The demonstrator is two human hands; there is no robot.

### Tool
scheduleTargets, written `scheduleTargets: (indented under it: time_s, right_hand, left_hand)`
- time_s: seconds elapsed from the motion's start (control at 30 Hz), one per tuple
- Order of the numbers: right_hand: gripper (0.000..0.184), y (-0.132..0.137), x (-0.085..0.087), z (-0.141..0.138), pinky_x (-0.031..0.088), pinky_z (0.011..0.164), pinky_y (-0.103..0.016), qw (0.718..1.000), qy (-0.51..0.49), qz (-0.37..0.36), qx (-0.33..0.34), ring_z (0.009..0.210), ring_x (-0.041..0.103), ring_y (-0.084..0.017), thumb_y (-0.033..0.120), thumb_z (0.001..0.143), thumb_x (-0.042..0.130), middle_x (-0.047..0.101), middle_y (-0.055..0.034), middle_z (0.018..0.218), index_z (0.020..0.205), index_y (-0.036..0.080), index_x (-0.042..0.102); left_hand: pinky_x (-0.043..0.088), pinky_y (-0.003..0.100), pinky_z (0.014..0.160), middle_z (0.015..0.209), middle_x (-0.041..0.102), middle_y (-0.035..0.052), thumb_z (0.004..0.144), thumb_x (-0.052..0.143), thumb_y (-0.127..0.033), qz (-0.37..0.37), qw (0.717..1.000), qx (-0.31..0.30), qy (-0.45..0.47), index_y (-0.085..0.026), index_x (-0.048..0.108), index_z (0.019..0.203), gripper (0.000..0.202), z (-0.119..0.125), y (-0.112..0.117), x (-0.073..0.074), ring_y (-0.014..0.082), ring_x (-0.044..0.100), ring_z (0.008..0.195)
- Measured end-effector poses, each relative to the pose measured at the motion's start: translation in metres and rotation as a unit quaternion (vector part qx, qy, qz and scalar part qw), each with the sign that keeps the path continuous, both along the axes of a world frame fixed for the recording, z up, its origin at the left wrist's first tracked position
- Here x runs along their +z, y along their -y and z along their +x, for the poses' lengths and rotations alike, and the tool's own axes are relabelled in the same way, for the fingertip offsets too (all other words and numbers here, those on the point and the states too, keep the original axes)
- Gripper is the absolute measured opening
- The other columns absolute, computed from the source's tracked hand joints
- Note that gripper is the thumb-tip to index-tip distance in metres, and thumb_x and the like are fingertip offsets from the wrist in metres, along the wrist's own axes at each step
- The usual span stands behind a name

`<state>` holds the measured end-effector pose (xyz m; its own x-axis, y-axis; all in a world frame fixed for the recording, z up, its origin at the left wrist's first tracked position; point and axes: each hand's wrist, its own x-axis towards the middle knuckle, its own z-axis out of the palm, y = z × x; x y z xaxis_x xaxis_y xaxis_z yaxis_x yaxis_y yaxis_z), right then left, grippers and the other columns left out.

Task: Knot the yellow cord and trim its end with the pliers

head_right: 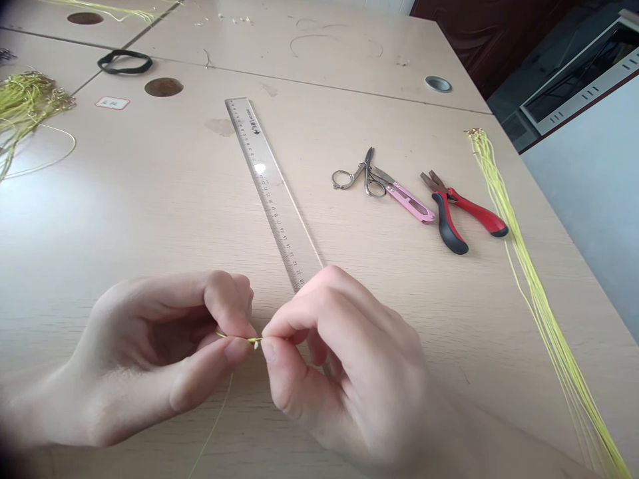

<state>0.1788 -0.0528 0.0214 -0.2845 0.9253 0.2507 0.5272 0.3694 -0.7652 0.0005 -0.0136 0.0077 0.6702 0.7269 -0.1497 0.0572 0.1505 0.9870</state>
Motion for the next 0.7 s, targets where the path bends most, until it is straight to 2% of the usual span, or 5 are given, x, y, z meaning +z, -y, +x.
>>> scheduleTargets:
  time_s: [0.7]
  right_hand:
    - [0.012, 0.0012, -0.0007, 0.0018, 0.041, 0.046, -0.019, 1.000, 0.005, 0.008, 0.006, 0.056, 0.049, -0.006, 0.008, 0.080, 0.054, 0.049, 0.0028, 0.065, 0.072, 0.016, 0.053]
  left_hand:
    - [0.030, 0.021, 0.041, 0.054, 0.044, -0.0039, 0.077, 0.055, -0.019, -0.003, 1.000, -0.002, -0.008, -0.017, 0.051, 0.067, 0.011, 0.0015, -0.0006, -0.0008, 0.0077, 0.037, 0.046]
